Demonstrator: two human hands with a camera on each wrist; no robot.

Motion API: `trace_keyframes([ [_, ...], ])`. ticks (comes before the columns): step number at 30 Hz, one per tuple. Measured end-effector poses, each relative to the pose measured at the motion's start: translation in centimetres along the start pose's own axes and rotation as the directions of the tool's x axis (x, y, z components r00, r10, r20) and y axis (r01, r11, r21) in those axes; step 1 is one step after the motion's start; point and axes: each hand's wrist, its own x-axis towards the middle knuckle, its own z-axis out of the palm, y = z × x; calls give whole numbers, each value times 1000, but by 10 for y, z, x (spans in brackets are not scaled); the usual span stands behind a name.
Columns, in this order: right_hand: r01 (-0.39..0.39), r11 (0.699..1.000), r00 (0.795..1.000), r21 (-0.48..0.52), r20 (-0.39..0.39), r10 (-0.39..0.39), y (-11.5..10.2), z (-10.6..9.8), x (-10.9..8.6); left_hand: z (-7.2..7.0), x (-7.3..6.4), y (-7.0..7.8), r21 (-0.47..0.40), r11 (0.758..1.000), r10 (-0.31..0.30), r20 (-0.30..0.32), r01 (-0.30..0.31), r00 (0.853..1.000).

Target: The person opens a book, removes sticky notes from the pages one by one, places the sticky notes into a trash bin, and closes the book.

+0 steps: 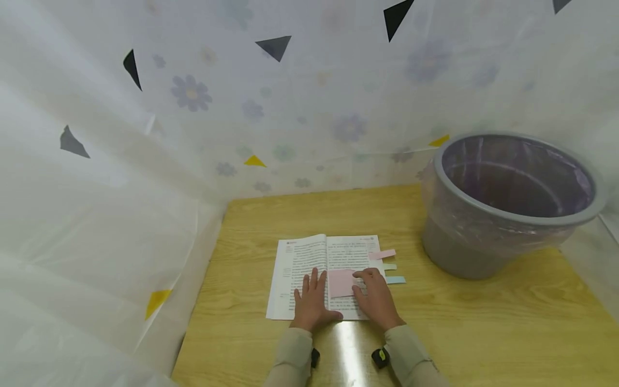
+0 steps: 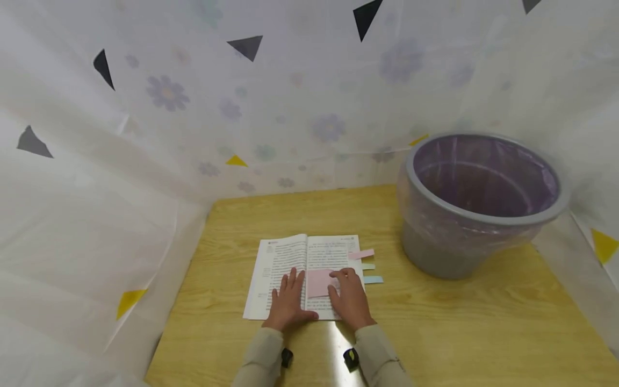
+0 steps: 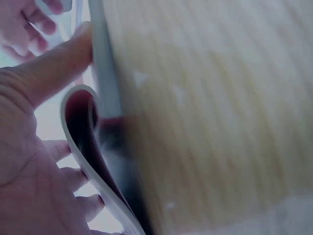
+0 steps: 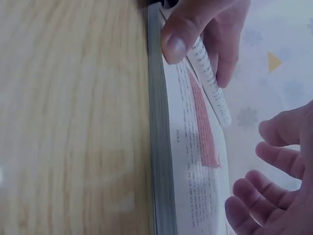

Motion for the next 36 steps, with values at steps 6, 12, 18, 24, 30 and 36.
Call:
trace_keyframes([
  [6, -65, 997, 996, -33, 66, 67, 6, 7, 13, -1, -1, 3, -15, 1000, -1, 5, 1, 1000],
  [12, -77, 987, 989, -138, 116, 94, 13, 13, 19, -2, -2, 2, -37, 999, 14, 19, -14, 1000],
  [18, -75, 985, 980, -157, 170, 101, 9, 17, 25, -4, -4, -6, -49, 999, 6, 10, -5, 1000],
  [24, -37, 986, 972, -166, 223, 74, 8, 19, 35, -6, -6, -12, -64, 998, 6, 1, -6, 1000],
  [30, -77, 978, 967, -194, 225, 121, 15, 16, 37, -4, -4, -7, -70, 997, 21, 21, -20, 1000],
  [36, -174, 975, 960, -139, 194, 200, 17, 13, 44, -1, -2, -4, -69, 998, 5, 45, -2, 999],
])
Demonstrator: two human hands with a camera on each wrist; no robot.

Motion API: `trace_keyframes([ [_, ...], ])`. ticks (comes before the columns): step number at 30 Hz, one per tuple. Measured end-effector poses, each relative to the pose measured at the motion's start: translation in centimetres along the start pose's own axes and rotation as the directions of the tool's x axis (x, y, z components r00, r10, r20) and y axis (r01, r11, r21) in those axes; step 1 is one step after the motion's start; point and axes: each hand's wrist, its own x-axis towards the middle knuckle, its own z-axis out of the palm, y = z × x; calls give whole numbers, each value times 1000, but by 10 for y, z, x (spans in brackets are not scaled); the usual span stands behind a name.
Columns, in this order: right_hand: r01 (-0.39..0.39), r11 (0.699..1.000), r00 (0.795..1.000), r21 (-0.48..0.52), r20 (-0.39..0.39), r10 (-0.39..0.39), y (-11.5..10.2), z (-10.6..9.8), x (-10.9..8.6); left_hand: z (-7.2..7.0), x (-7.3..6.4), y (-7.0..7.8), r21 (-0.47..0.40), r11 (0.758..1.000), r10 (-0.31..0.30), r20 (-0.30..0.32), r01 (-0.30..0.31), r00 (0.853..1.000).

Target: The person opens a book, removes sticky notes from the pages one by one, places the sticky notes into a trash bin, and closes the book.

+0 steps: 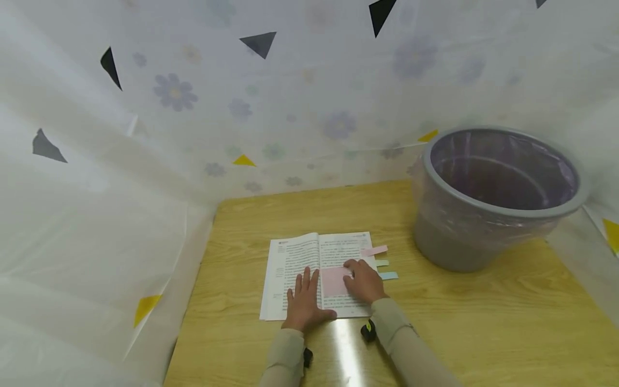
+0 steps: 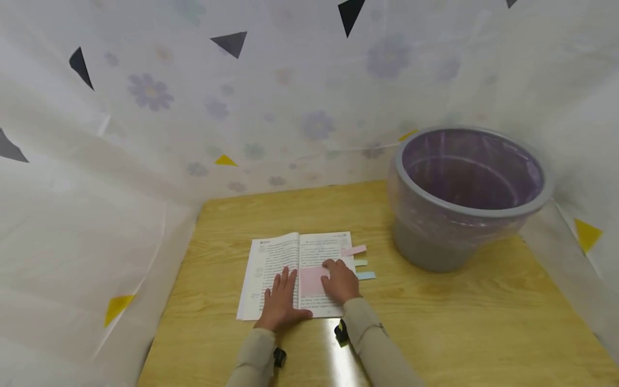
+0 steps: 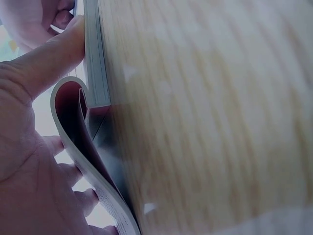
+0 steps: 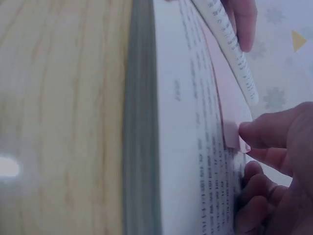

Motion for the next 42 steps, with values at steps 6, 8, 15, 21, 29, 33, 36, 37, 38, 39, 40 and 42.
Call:
trace_keyframes([
  [6, -45, 997, 996, 62, -76, 50, 1, -1, 6, 4, 1, -2, 9, 1000, 9, 2, -9, 1000],
  [8, -44, 995, 993, 92, -102, 54, 2, -1, 6, 4, 2, -3, 9, 1000, 10, 2, -10, 1000],
  [15, -46, 993, 991, 113, -123, 60, 3, 1, 8, 3, 3, -3, 18, 1000, 5, 12, -5, 1000],
  [21, -36, 994, 987, 105, -153, 52, 5, 5, 11, 2, 3, -3, 14, 1000, 7, 11, -7, 1000],
  [29, -22, 995, 983, 92, -181, 39, 10, 9, 13, 4, 4, -5, 14, 1000, 8, 13, -8, 1000],
  [33, -16, 996, 983, 84, -182, 31, 11, 10, 13, 4, 5, -5, 16, 1000, 0, 25, 0, 1000],
  [36, -13, 996, 982, 91, -185, 29, 10, 8, 13, 3, 5, -4, 13, 1000, -4, 31, 4, 1000],
  [37, -12, 995, 982, 94, -187, 30, 9, 7, 13, 3, 5, -4, 12, 1000, -5, 32, 4, 999],
  [38, -12, 995, 982, 98, -188, 31, 9, 7, 12, 3, 5, -4, 10, 1000, -6, 33, 6, 999],
  [39, -13, 995, 982, 100, -188, 31, 9, 6, 12, 3, 5, -4, 12, 1000, -7, 35, 6, 999],
  [40, -14, 995, 982, 101, -188, 33, 9, 6, 12, 3, 5, -4, 10, 1000, -5, 33, 5, 999],
  [42, -18, 994, 981, 108, -190, 38, 9, 5, 11, 4, 5, -4, 11, 1000, -1, 31, 1, 1000],
])
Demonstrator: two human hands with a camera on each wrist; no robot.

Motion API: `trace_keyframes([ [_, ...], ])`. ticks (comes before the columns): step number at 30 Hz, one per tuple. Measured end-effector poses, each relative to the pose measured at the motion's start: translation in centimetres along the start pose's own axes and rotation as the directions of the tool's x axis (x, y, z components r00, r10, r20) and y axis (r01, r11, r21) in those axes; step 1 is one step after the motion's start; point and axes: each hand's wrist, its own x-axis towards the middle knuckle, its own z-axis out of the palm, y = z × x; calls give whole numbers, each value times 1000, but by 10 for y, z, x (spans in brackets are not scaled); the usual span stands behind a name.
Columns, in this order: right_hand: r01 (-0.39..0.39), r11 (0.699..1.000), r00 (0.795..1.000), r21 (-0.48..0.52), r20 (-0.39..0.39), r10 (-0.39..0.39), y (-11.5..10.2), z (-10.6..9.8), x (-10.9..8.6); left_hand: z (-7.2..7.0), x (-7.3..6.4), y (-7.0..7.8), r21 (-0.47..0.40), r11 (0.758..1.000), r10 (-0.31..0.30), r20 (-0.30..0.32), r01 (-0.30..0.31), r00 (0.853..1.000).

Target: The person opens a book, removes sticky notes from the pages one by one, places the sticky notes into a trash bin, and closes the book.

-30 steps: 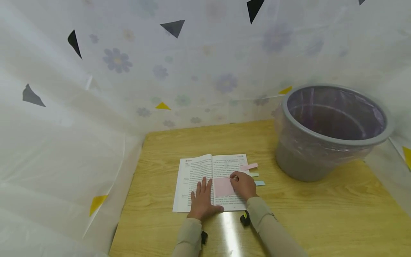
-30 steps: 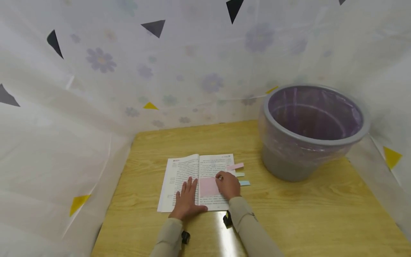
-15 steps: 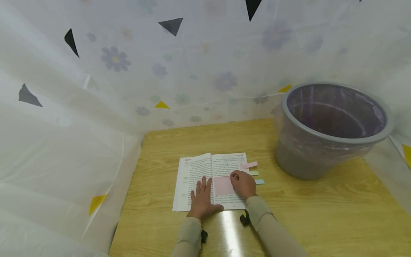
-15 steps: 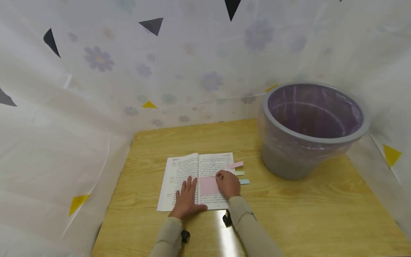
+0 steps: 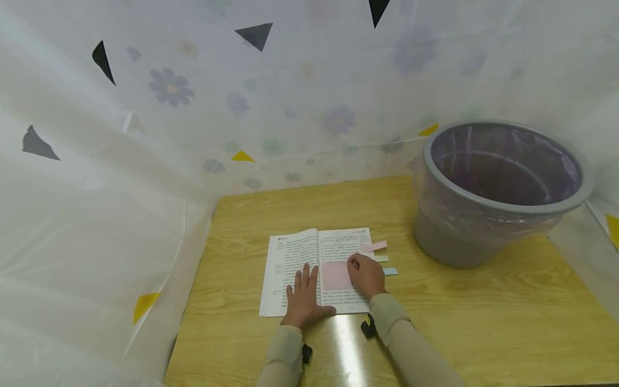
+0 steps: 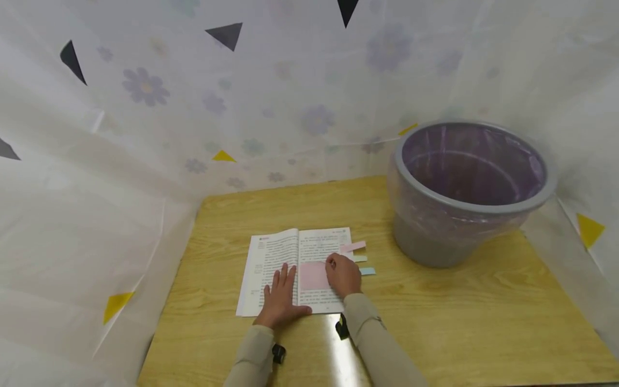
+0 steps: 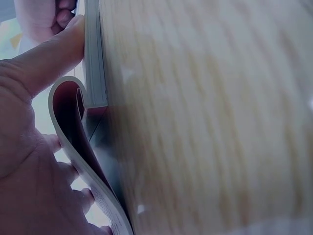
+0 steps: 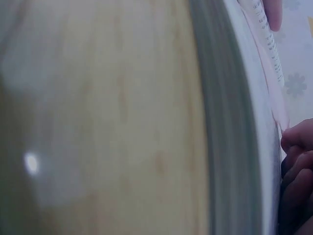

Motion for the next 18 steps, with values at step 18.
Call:
trace_keyframes([
  [18, -14, 999, 1000, 34, -11, 15, -1, -3, -3, -3, 1, 1, 20, 1000, -12, 22, 12, 1000],
])
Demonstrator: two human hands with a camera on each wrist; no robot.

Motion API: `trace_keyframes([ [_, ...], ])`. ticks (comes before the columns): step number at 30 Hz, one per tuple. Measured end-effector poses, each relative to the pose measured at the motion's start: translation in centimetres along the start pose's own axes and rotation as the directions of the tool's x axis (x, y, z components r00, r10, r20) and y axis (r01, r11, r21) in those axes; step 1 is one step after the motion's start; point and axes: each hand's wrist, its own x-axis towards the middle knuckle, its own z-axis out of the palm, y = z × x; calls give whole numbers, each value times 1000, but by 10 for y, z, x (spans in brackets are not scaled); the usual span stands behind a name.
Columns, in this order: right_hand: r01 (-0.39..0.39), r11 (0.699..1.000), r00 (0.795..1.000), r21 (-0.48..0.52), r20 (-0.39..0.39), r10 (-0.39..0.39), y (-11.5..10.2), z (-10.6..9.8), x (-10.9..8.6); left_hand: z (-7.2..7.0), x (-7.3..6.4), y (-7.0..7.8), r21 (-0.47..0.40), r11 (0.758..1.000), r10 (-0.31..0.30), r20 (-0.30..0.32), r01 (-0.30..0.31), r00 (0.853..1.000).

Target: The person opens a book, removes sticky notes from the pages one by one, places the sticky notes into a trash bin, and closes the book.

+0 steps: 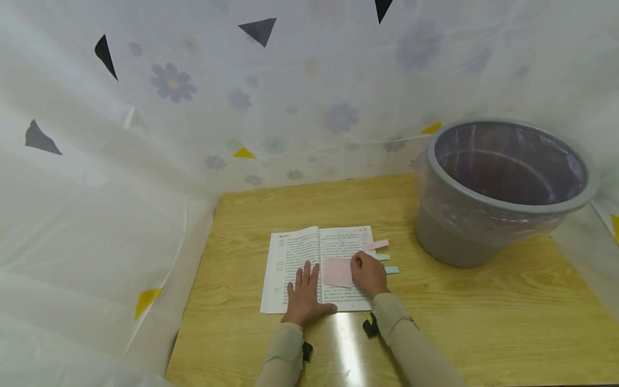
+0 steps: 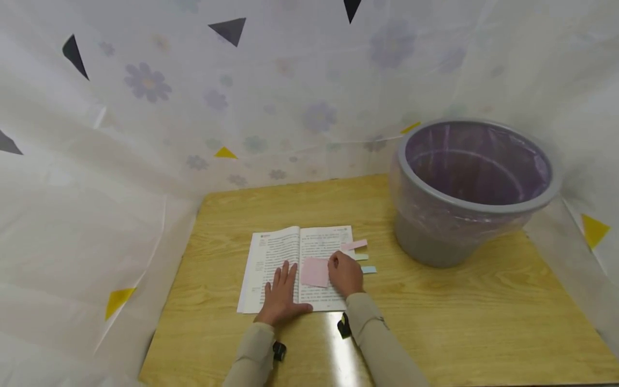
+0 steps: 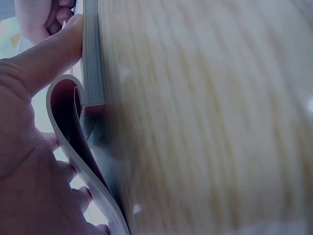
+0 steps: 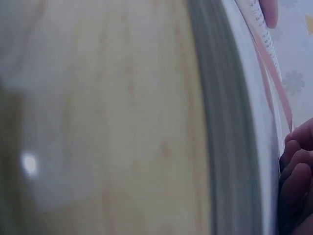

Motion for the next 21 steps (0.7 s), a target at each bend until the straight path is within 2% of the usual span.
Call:
trace_keyframes([
  [5, -14, 999, 1000, -31, 2, 14, 3, 3, 1, -1, 0, -1, 0, 1000, 3, 3, -3, 1000],
  [21, -30, 1000, 999, -7, 36, 30, 5, 2, 3, 1, 0, -3, 5, 1000, 20, -5, -20, 1000],
])
